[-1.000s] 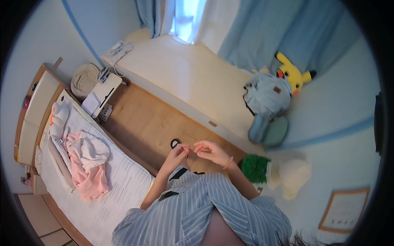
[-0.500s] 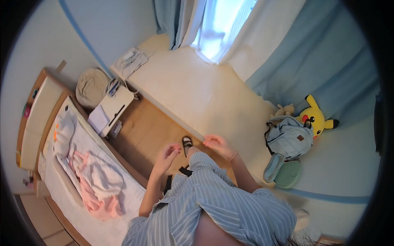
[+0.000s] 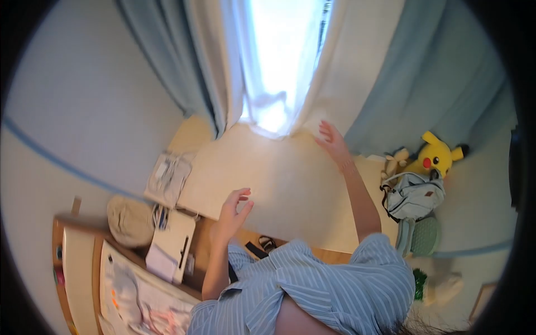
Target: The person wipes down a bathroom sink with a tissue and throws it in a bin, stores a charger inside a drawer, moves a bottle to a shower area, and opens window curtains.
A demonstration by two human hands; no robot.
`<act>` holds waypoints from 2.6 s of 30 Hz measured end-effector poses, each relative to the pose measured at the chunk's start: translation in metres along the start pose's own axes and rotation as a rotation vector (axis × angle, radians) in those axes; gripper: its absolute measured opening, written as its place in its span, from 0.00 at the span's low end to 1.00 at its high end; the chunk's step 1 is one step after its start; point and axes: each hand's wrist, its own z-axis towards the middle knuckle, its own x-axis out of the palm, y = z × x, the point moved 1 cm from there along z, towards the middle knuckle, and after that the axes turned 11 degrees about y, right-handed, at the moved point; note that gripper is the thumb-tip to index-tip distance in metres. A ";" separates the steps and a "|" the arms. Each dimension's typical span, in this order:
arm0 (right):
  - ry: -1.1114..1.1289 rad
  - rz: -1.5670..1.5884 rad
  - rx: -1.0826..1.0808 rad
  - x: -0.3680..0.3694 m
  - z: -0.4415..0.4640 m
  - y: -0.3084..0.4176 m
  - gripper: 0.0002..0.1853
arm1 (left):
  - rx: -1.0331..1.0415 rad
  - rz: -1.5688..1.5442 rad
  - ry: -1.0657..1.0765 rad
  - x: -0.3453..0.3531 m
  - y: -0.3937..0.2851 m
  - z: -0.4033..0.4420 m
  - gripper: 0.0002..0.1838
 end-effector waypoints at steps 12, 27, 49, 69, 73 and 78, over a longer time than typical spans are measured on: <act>-0.981 -0.201 -0.416 -0.064 0.432 0.153 0.62 | 0.260 0.066 -0.081 -0.202 0.014 0.315 0.21; -0.456 0.214 0.121 0.019 0.472 0.193 0.36 | 0.211 0.268 0.191 -0.336 -0.099 0.376 0.21; 0.142 -0.036 -0.391 -0.032 0.562 0.477 0.32 | 0.549 0.586 0.142 -0.325 -0.366 0.569 0.27; 0.237 0.053 -0.286 0.002 0.690 0.484 0.25 | 0.247 1.135 -0.370 -0.418 -0.288 0.736 0.34; -0.012 -0.094 -0.261 0.001 0.685 0.428 0.26 | 0.315 1.068 -0.311 -0.432 -0.288 0.757 0.27; 0.069 -0.022 0.038 0.001 0.666 0.386 0.22 | 0.380 0.432 0.396 -0.428 -0.270 0.787 0.07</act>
